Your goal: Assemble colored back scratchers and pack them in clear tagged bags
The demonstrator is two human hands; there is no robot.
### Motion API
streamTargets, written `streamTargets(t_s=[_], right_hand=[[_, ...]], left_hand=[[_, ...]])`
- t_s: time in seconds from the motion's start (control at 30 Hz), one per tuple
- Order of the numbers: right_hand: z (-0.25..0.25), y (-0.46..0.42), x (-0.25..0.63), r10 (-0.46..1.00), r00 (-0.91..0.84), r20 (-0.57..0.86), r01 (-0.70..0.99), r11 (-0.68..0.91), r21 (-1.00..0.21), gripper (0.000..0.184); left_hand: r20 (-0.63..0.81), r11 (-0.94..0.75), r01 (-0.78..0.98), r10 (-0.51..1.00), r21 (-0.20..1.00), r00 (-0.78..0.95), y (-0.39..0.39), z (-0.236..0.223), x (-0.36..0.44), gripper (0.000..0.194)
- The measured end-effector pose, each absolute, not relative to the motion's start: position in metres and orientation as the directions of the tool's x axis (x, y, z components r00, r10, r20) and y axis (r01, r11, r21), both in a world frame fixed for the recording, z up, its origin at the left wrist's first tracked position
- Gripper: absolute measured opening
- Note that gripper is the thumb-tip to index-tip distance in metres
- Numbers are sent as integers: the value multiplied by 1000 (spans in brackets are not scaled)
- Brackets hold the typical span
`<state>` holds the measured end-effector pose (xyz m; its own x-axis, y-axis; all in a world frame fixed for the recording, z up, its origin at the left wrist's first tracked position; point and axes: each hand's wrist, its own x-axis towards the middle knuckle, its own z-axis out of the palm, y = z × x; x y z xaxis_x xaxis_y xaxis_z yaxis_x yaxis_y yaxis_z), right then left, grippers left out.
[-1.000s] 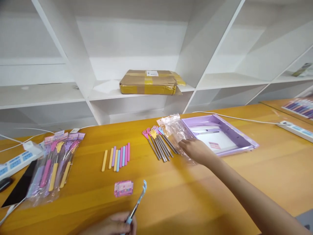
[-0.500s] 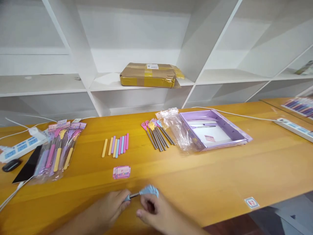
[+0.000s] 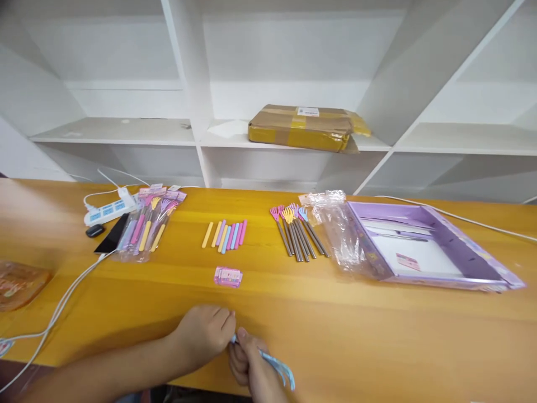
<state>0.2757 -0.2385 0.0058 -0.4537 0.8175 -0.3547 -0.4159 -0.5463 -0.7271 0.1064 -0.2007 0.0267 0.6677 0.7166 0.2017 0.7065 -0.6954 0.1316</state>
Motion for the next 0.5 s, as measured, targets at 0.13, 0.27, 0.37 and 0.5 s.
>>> streamTargets(t_s=[0.13,0.27,0.37,0.5], right_hand=[[18,-243,267,823,-441,-359,-495,-557,-667,80],[17,-247,264,875,-390,-285,-504,-462,-729,78],[15,-247,287,908,-316,-274,-502,-405,-764,75],[15,-241,357,979,-91,-182,-515,-202,-833,72]], left_hand=[[181,-671,726,741,150,647,-198,41,106,35],[249,-730,679,674,79,695,-185,59,96,42],[308,-732,682,650,4,695,-161,77,53,36],[231,-329,944,921,29,314,-119,101,-47,24]])
